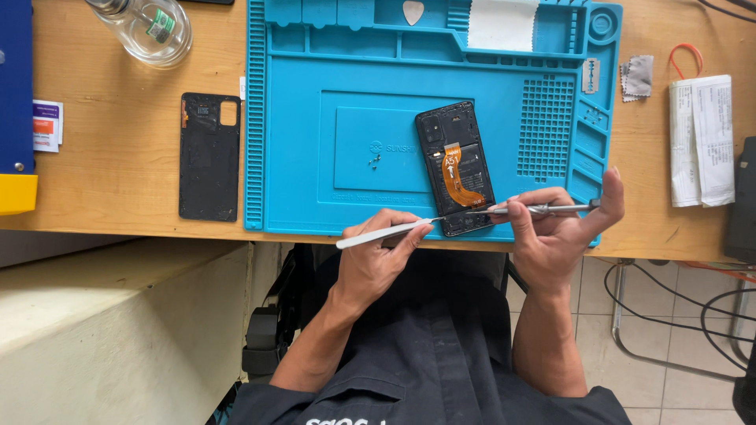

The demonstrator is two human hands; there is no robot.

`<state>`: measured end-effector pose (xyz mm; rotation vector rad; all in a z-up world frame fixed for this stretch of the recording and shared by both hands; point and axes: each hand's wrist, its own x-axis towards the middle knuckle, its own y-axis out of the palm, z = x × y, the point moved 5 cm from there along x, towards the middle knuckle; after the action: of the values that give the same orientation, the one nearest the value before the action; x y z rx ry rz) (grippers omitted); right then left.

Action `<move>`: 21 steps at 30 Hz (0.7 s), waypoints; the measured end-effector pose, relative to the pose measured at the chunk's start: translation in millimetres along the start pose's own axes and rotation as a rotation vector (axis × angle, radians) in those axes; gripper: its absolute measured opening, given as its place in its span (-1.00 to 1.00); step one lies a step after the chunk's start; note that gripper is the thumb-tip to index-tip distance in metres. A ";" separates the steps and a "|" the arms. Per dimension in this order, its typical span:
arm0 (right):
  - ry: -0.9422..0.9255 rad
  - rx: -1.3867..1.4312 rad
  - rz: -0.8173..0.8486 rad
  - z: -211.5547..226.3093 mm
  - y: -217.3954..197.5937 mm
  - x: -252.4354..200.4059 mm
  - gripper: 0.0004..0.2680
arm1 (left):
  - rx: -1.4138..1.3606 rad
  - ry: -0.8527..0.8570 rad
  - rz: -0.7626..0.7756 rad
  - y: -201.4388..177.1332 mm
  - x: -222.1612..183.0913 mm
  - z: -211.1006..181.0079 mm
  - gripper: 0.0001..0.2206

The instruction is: The person uses a screwdriver and tweezers to remove screws and a metal bracket from the back of a smartphone. They then lift the back cover off the device, revealing the internal components, and place the cover on the workbench.

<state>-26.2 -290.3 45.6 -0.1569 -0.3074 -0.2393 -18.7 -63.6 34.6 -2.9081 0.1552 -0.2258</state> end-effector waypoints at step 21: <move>-0.047 -0.010 -0.028 -13.3 7.9 -12.6 -0.28 | 0.222 0.416 0.165 -1.8 7.7 -21.6 -0.83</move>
<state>-32.0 -282.6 28.1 -0.1686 -0.3554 -0.2654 -14.6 -67.4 56.9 -2.5750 0.4069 -0.7648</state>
